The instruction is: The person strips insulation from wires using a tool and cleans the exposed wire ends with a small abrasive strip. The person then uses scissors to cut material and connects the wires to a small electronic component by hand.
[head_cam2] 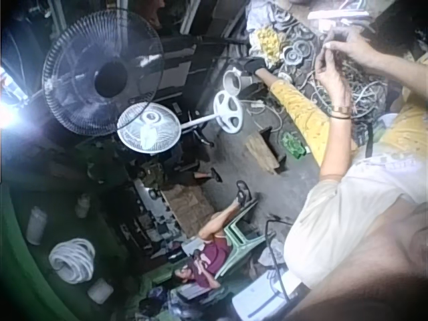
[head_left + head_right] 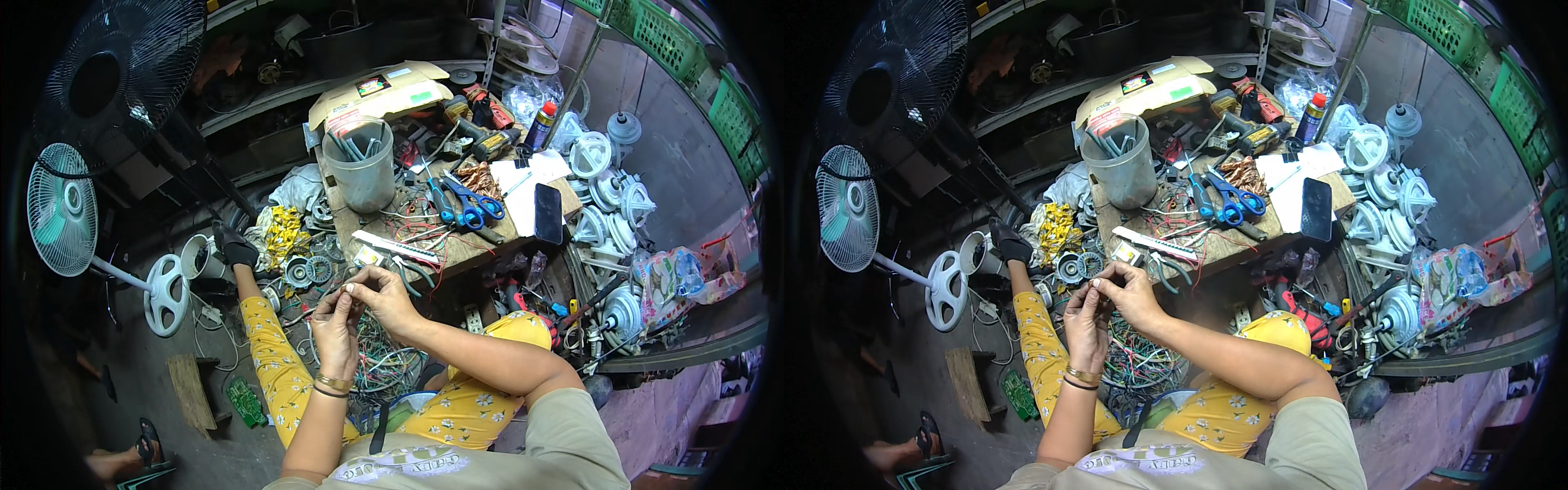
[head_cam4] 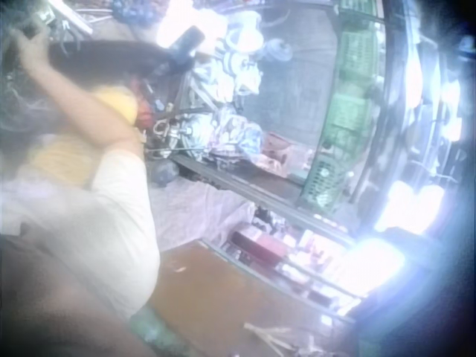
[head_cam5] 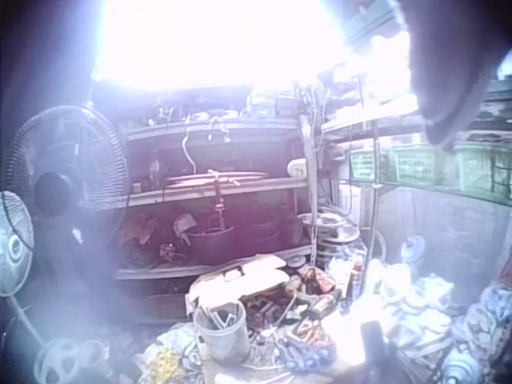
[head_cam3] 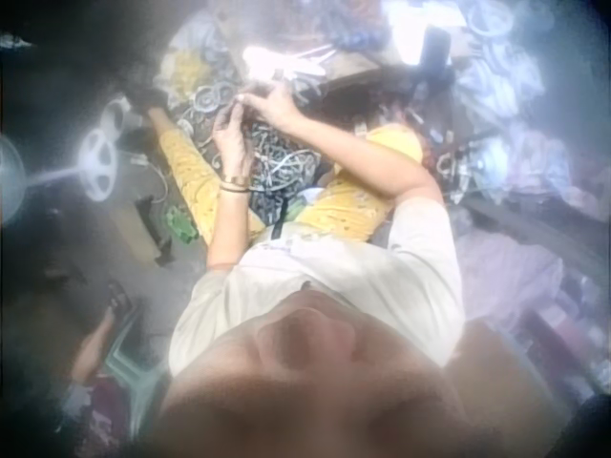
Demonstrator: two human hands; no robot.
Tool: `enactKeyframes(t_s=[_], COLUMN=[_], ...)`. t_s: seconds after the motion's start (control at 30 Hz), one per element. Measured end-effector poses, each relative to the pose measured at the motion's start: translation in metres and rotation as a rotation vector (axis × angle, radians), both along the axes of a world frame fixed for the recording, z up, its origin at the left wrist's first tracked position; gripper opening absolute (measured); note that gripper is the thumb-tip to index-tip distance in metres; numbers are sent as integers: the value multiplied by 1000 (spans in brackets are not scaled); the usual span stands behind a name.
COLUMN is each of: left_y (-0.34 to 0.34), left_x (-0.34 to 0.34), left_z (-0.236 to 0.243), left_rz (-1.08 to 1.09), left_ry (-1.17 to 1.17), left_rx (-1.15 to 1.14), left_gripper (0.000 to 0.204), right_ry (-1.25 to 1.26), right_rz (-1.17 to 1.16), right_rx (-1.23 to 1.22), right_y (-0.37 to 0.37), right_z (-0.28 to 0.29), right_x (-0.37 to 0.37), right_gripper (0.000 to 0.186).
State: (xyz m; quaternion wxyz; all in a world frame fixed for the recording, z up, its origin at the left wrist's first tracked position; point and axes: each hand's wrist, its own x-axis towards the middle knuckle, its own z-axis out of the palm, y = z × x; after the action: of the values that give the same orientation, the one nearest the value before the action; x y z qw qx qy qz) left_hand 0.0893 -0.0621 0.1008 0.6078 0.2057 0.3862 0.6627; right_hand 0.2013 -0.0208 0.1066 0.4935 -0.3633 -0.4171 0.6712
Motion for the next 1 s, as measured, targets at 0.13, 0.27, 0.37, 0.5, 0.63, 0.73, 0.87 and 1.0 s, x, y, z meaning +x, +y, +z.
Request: enactKeyframes(t_s=[0.13, 0.27, 0.37, 0.5, 0.63, 0.73, 0.87, 1.0], left_y=[5, 6, 10, 19, 21, 17, 32, 45], left_x=[-29, -42, -59, -71, -75, -66, -60, -53], left_z=[16, 33, 25, 29, 44, 69, 84, 86], left_rz=[-345, -691, -875, -1008, -940, -691, -202, -71], left_ry=[-193, -215, -141, 192, 504, 1311, 1833, 1768], left_rx=[-155, -234, -222, -278, -191, 379, 1048, 1108], left_gripper=[14, 17, 20, 21, 16, 11, 14, 14], right_ry=[-407, -650, -768, -854, -803, -905, -245, 443], right_rz=[300, 464, 432, 320, 211, 118, 309, 643], right_rx=[484, 958, 1133, 1273, 1247, 1197, 239, -501], right_y=[21, 26, 21, 10, 4, 4, 3, 5], right_z=[40, 50, 56, 52, 50, 42, 35, 39], right_x=[29, 48, 49, 46, 39, 37, 20, 22], right_gripper=[37, 26, 22, 15, 13, 11, 22, 27])
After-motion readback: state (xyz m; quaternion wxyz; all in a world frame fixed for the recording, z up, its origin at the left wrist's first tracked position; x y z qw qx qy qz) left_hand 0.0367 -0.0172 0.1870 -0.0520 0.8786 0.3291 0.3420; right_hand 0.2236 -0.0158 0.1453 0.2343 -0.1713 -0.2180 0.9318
